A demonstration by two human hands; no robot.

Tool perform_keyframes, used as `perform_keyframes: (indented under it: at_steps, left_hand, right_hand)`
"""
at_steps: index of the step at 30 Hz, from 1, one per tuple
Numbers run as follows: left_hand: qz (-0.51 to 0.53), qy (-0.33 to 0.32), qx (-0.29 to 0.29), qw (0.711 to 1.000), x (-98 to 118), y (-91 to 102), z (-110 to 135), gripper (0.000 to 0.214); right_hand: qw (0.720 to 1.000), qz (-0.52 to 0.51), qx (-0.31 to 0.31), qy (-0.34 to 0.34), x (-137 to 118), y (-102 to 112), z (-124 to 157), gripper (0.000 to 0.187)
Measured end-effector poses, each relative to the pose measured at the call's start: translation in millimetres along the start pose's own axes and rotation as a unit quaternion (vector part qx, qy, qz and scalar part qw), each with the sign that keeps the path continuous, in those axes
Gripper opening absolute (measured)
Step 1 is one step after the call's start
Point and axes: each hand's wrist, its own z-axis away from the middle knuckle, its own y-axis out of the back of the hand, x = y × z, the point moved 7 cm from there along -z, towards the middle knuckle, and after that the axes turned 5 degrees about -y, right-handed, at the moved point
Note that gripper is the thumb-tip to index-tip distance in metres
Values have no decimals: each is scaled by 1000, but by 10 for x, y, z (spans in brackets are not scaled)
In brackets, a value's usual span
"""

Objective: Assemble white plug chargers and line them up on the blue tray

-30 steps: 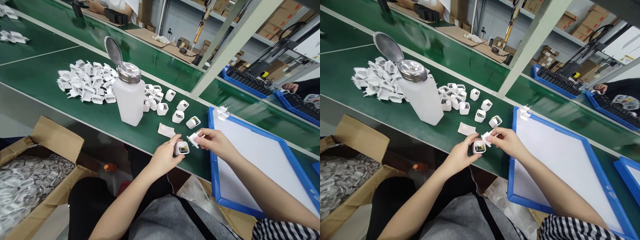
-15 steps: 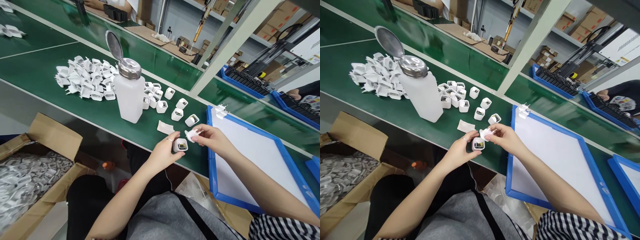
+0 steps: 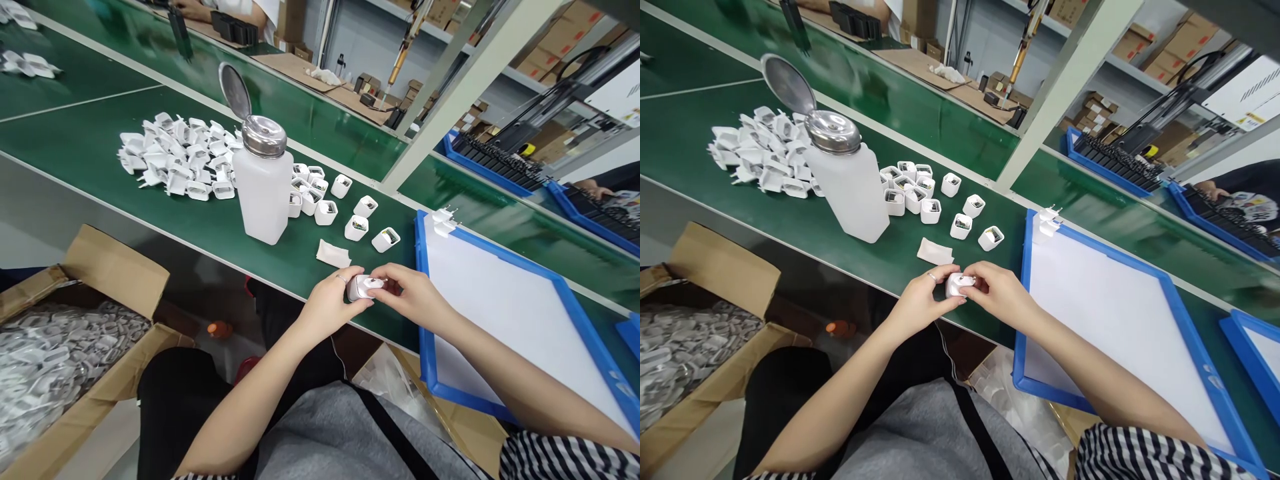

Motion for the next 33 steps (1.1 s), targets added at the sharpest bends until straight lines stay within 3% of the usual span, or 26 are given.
perform_keyframes:
  at_steps: [5,13,20,28,33]
  left_hand:
    - [16,8,-8,1000,-2,-4,2,35]
    - [102,49,-10,994,-111,-29,-17,66]
    - [110,84,-9,990,-152,-46,-22,64]
    - [92,87,-14,992,-140,-33,-27,61]
    - [81,83,-20,993,-123,-34,-18,62]
  right_hand:
    - [1000,-4,-13,-9,19,-3,-10,17]
    - [998,37,-41,-31,0,-4,-92,10]
    - [992,78,-46,-89,59,-57,-57,13]
    - [990,130,-41,-19,-113,32,-83,16]
    - [974,204,-96,-38,-188,6,-127,4]
